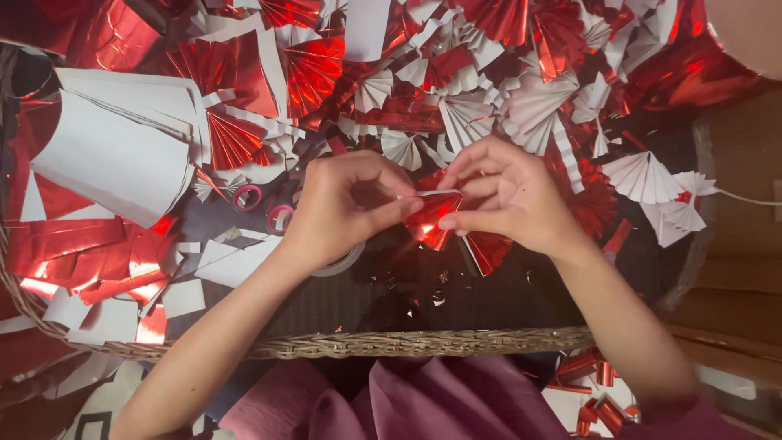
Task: The person is using double-sided tape and scissors to assemble decorative red and white paper fans by joining individual folded segments.
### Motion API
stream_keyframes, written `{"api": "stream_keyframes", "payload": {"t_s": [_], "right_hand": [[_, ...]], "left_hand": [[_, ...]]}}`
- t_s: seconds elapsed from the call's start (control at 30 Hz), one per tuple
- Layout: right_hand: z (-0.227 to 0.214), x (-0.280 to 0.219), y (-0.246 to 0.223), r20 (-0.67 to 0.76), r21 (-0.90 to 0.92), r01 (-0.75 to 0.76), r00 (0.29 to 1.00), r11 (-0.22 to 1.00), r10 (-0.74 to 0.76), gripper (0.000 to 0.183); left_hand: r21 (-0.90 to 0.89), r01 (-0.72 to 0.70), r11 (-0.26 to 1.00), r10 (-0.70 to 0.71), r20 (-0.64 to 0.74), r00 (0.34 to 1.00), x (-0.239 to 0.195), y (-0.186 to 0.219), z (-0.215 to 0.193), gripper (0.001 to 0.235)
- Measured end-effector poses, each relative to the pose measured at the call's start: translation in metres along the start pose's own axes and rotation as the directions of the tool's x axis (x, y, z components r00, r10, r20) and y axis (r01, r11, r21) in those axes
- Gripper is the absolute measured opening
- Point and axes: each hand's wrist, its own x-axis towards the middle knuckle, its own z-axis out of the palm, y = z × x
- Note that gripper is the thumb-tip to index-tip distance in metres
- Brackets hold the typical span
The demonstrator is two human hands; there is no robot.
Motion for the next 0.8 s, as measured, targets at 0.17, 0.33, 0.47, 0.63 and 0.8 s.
{"api": "stream_keyframes", "payload": {"t_s": [0.17, 0.33, 0.47, 0.63, 0.8], "right_hand": [[-0.006, -0.006, -0.012, 0.023, -0.054, -0.108, 0.994, 0.993, 0.110, 0.058], [0.000, -0.034, -0.020, -0.062, -0.233, -0.200, 0.980, 0.952, 0.191, 0.052], [0.010, -0.068, -0.015, -0.196, -0.398, -0.082, 0.981, 0.914, 0.003, 0.040], [0.016, -0.096, 0.003, -0.254, -0.699, 0.041, 0.919, 0.714, -0.301, 0.014], [0.038, -0.100, 0.019, -0.298, -0.778, 0.052, 0.847, 0.627, -0.440, 0.023]], "left_hand": [[0.000, 0.062, 0.998, -0.061, 0.101, 0.993, 0.000, -0.005, -0.001, 0.015], [0.049, 0.009, 0.999, -0.020, 0.227, 0.974, -0.002, 0.002, 0.001, 0.015], [0.278, -0.145, 0.949, 0.042, 0.346, 0.937, -0.002, -0.004, 0.007, 0.012], [0.635, -0.296, 0.714, -0.002, 0.424, 0.906, -0.009, -0.013, 0.015, 0.012], [0.440, -0.447, 0.779, 0.288, 0.382, 0.878, -0.009, -0.003, 0.018, 0.017]]}}
